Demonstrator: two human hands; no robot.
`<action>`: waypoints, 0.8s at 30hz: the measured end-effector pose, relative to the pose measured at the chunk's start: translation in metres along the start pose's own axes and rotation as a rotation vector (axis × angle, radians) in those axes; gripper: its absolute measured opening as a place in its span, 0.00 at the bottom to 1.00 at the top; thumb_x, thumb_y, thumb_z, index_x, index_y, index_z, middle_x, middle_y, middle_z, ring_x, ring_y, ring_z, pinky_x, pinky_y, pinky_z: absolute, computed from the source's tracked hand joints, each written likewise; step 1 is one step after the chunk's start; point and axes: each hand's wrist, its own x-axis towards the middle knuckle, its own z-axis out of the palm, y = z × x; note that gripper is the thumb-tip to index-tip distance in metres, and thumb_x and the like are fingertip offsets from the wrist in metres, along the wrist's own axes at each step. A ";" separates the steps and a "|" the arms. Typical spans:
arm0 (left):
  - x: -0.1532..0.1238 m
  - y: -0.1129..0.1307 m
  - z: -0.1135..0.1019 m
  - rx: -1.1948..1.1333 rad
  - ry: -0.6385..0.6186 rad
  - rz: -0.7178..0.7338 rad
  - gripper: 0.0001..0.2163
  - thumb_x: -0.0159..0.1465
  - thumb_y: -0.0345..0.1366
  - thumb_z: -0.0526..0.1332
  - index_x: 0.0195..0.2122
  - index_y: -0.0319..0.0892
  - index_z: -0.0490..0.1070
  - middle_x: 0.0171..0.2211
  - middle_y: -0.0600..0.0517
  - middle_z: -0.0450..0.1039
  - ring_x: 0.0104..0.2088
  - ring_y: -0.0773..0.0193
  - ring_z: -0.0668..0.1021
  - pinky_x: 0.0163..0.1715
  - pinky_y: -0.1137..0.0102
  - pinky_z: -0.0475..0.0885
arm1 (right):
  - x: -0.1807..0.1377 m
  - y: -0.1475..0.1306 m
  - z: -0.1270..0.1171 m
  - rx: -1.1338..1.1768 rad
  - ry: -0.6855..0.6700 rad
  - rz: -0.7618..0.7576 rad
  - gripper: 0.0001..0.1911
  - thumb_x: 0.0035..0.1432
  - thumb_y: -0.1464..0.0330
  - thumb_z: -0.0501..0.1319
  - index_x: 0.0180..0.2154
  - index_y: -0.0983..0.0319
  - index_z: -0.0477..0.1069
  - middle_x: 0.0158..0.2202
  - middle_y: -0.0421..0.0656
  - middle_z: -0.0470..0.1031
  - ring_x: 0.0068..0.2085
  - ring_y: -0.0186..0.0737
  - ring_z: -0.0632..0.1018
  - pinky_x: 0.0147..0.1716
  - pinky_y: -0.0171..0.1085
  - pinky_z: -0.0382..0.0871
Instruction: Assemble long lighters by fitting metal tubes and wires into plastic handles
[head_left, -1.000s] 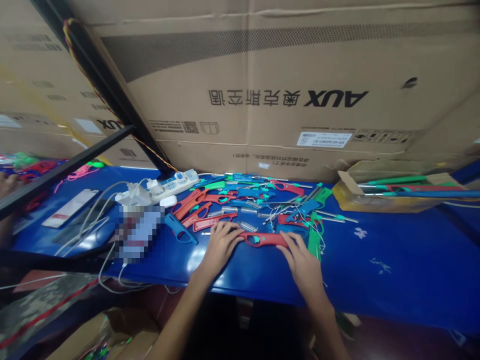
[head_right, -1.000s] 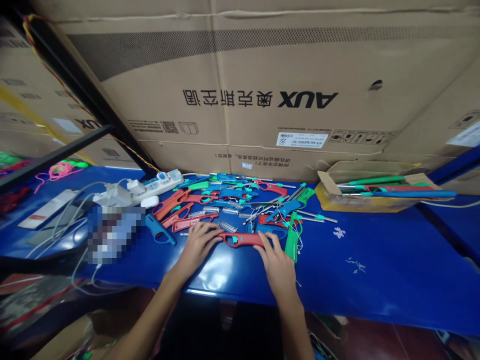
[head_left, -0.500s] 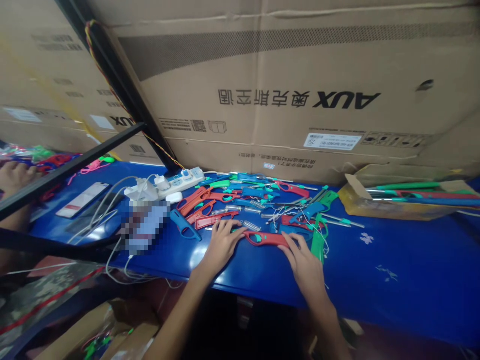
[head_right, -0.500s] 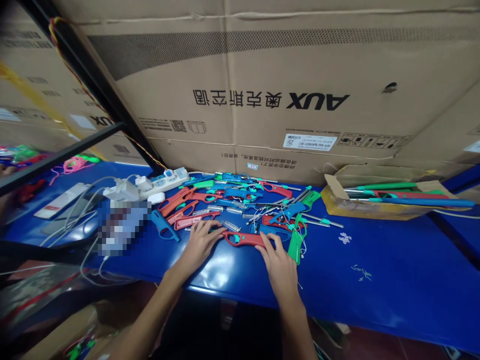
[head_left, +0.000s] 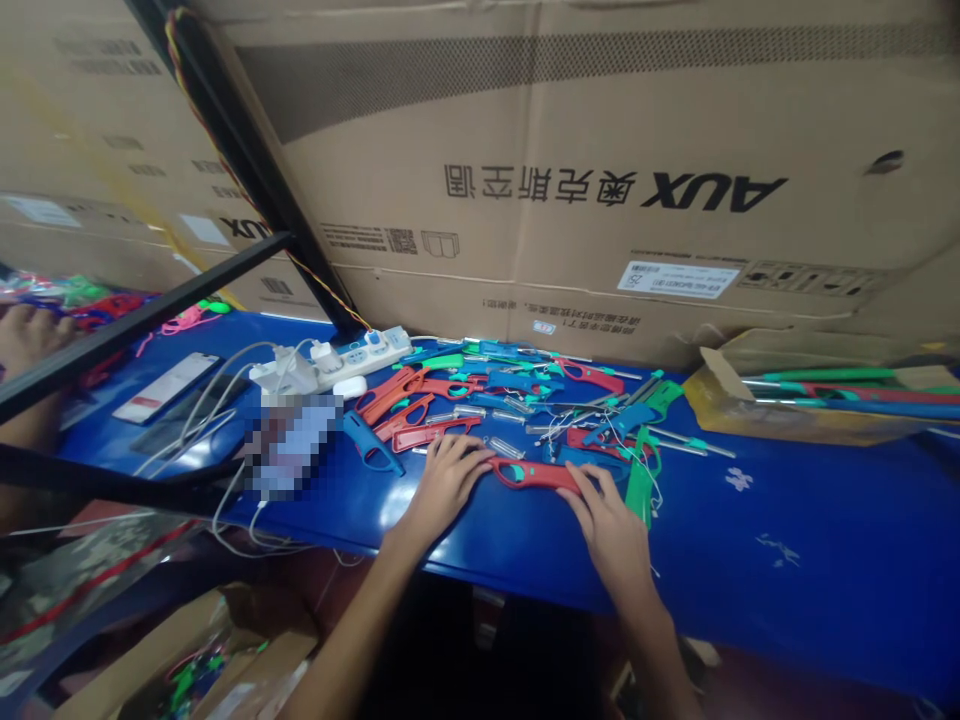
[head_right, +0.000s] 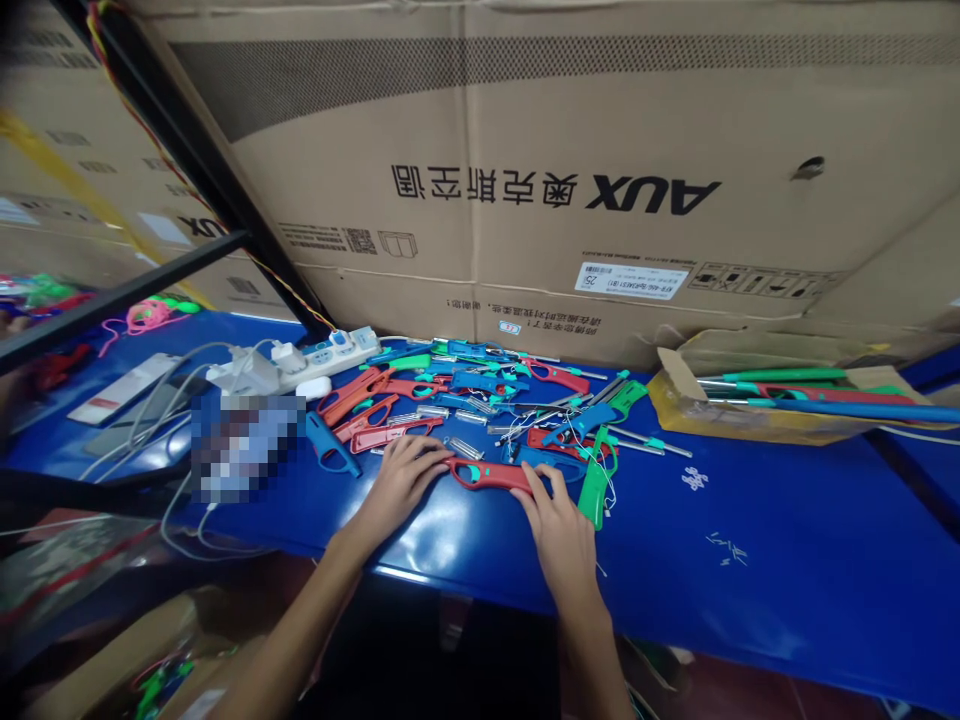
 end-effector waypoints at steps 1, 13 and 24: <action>0.000 0.000 0.000 -0.002 0.001 -0.002 0.11 0.73 0.37 0.56 0.52 0.49 0.75 0.49 0.50 0.73 0.50 0.56 0.71 0.54 0.57 0.63 | 0.000 0.000 0.000 0.002 -0.002 0.002 0.25 0.72 0.53 0.46 0.58 0.54 0.72 0.51 0.46 0.76 0.30 0.37 0.79 0.21 0.34 0.63; 0.001 0.001 0.000 -0.028 0.010 0.004 0.11 0.74 0.35 0.55 0.52 0.47 0.75 0.48 0.49 0.72 0.50 0.56 0.71 0.54 0.57 0.64 | 0.003 -0.004 -0.003 -0.009 0.017 -0.032 0.28 0.72 0.52 0.43 0.56 0.57 0.74 0.51 0.46 0.77 0.29 0.36 0.80 0.20 0.34 0.64; 0.007 0.003 -0.004 0.006 -0.035 0.014 0.09 0.72 0.34 0.59 0.49 0.46 0.77 0.48 0.50 0.73 0.47 0.58 0.71 0.52 0.60 0.65 | 0.000 0.000 -0.001 0.070 -0.016 0.004 0.26 0.72 0.53 0.45 0.55 0.57 0.74 0.54 0.46 0.76 0.38 0.43 0.82 0.27 0.36 0.71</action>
